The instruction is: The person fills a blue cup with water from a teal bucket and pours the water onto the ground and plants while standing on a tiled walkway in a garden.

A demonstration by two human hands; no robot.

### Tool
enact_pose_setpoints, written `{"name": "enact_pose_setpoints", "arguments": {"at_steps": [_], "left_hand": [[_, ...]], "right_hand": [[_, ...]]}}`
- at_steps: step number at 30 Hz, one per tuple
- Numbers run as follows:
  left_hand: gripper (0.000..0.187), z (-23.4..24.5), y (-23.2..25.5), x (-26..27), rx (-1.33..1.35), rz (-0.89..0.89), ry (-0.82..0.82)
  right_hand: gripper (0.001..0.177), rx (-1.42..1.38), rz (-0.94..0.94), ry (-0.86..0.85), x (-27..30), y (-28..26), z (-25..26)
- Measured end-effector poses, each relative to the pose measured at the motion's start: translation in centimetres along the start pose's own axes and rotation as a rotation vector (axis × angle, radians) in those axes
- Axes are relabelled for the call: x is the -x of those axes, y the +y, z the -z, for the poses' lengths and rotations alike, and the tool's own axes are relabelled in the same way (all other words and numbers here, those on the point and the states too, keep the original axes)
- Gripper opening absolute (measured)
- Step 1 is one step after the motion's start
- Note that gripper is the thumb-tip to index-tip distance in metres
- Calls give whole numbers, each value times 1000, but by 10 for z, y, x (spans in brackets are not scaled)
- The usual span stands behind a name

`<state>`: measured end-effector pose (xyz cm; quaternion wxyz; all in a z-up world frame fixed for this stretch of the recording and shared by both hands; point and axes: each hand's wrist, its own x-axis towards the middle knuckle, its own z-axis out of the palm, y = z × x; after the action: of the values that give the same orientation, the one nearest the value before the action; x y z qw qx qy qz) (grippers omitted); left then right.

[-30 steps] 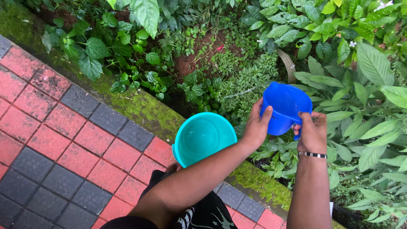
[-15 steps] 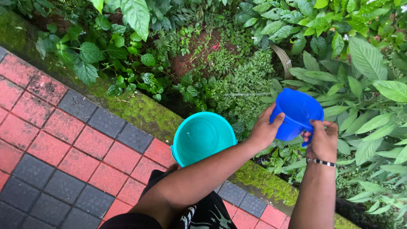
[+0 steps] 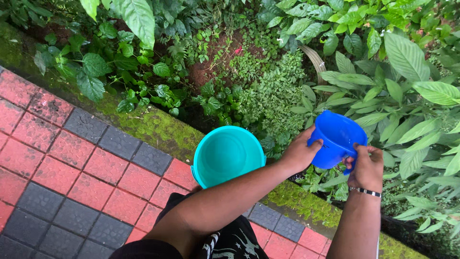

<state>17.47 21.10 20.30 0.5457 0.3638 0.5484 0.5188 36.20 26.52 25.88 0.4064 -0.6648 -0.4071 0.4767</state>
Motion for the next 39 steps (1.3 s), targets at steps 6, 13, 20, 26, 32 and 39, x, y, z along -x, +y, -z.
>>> {"name": "enact_pose_setpoints", "arguments": {"at_steps": [6, 13, 20, 26, 32, 39], "left_hand": [[67, 4, 14, 1, 10, 64, -48], [67, -2, 19, -17, 27, 2, 7], [65, -4, 24, -32, 61, -21, 57], [67, 13, 31, -31, 27, 10, 111], [68, 21, 36, -24, -47, -55, 261], [71, 28, 45, -24, -36, -23, 235]], "right_hand": [[21, -8, -32, -16, -7, -14, -4], [30, -37, 28, -172, -19, -31, -9], [21, -18, 37, -81, -25, -46, -28], [25, -8, 19, -73, -34, -44, -48], [24, -27, 22, -142, -38, -46, -73], [25, -32, 17, -130, -38, -49, -78]]}}
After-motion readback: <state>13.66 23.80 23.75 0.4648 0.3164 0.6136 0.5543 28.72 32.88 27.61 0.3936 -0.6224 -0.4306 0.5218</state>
